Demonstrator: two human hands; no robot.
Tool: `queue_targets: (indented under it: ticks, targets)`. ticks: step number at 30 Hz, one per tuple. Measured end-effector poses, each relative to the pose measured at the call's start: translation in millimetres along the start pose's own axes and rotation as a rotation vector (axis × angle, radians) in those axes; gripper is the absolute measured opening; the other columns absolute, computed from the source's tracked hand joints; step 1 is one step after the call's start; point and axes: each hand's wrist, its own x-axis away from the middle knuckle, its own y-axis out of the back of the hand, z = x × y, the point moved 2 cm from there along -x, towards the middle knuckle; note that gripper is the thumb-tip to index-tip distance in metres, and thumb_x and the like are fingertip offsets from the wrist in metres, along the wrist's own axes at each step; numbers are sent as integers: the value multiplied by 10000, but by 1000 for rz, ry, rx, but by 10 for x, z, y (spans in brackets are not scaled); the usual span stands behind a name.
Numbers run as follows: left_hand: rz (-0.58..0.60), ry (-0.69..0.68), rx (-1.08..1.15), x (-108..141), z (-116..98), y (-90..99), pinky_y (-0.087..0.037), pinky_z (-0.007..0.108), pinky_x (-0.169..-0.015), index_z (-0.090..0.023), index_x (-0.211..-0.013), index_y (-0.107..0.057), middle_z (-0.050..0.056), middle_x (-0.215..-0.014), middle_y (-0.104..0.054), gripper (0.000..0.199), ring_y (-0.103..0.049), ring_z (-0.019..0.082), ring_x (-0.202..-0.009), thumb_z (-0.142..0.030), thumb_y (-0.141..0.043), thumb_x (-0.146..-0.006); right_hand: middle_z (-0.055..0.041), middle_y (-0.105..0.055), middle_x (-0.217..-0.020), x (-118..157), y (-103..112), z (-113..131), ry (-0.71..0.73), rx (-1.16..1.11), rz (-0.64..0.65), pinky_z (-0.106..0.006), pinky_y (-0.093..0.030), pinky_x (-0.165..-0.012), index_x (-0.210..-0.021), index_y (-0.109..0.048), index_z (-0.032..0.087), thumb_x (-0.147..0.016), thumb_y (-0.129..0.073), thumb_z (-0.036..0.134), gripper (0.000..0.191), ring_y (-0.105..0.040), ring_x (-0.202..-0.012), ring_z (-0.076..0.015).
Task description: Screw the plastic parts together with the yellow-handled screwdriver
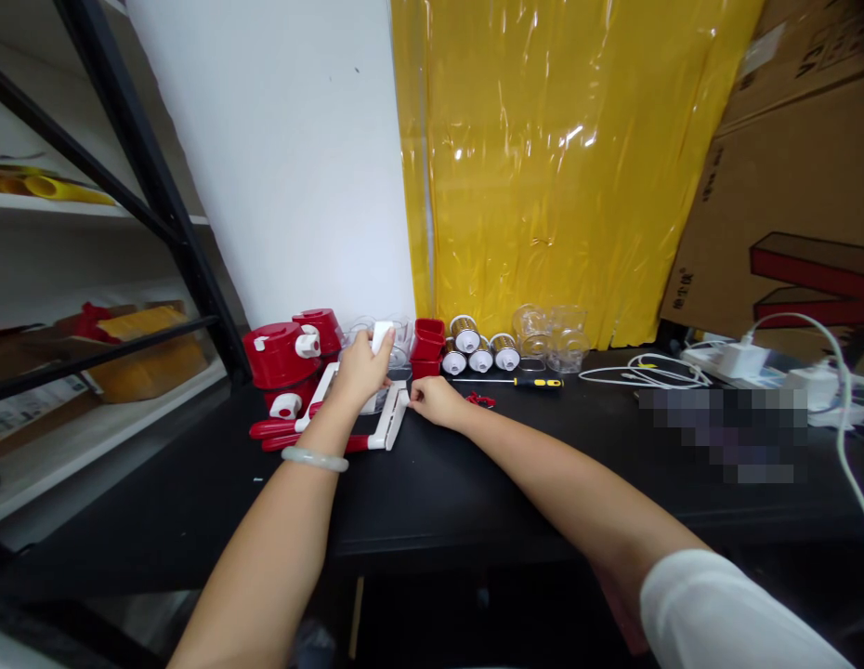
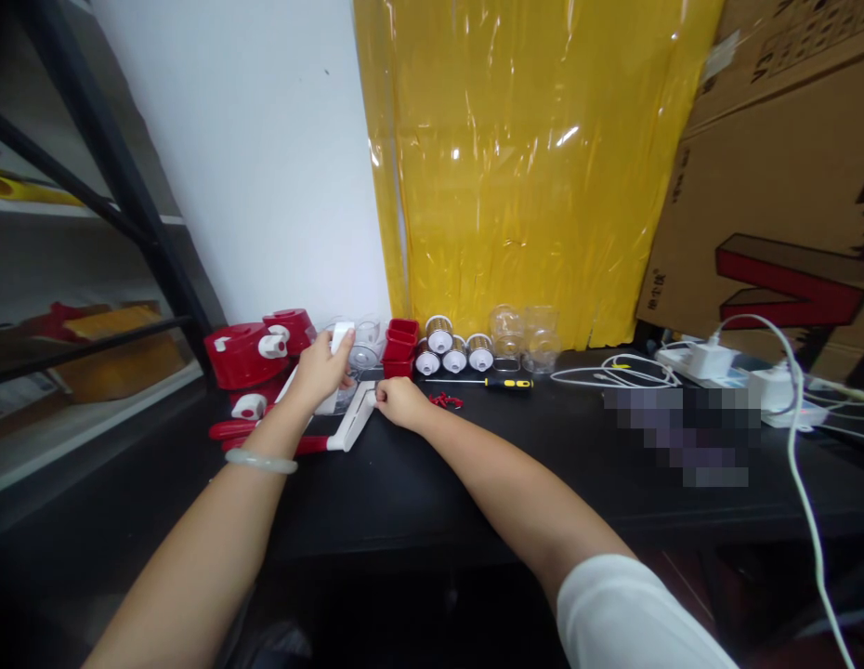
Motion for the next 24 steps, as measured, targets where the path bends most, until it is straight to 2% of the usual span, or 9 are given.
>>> queue_targets:
  ticks: [13, 16, 20, 24]
  targets:
    - [2, -16, -16, 7, -10, 2, -527, 341, -588, -126, -1216, -557, 93, -705, -693, 627, -677, 251, -513, -669, -414, -937, -31, -650, -780, 36, 28, 83, -13, 98, 61, -232, -412, -713, -702, -635, 157, -777, -699, 90, 120, -593, -748, -133]
    - [-3, -17, -10, 9, -12, 11, -521, 335, -575, -125, -1199, -559, 91, -695, -688, 621, -676, 250, -510, -669, -411, -939, -23, -624, -807, 79, 113, 136, 2, 114, 46, -235, -400, -702, -792, -636, 158, -761, -710, 90, 105, -574, -758, -137]
    - [-14, -26, 1, 6, -5, 14, -511, 327, -552, -139, -1162, -563, 102, -738, -699, 600, -673, 242, -502, -673, -405, -940, -10, -605, -875, 174, 262, 259, 147, 111, 43, -241, -399, -724, -999, -635, 177, -777, -729, 117, 248, -560, -792, -144]
    - [-8, -20, -10, 10, 1, 6, -508, 323, -548, -151, -1162, -558, 114, -792, -715, 595, -672, 234, -503, -680, -405, -937, -36, -622, -934, 241, 306, 369, 281, 171, 111, -263, -419, -783, -981, -672, 193, -830, -702, 138, 164, -590, -881, -172]
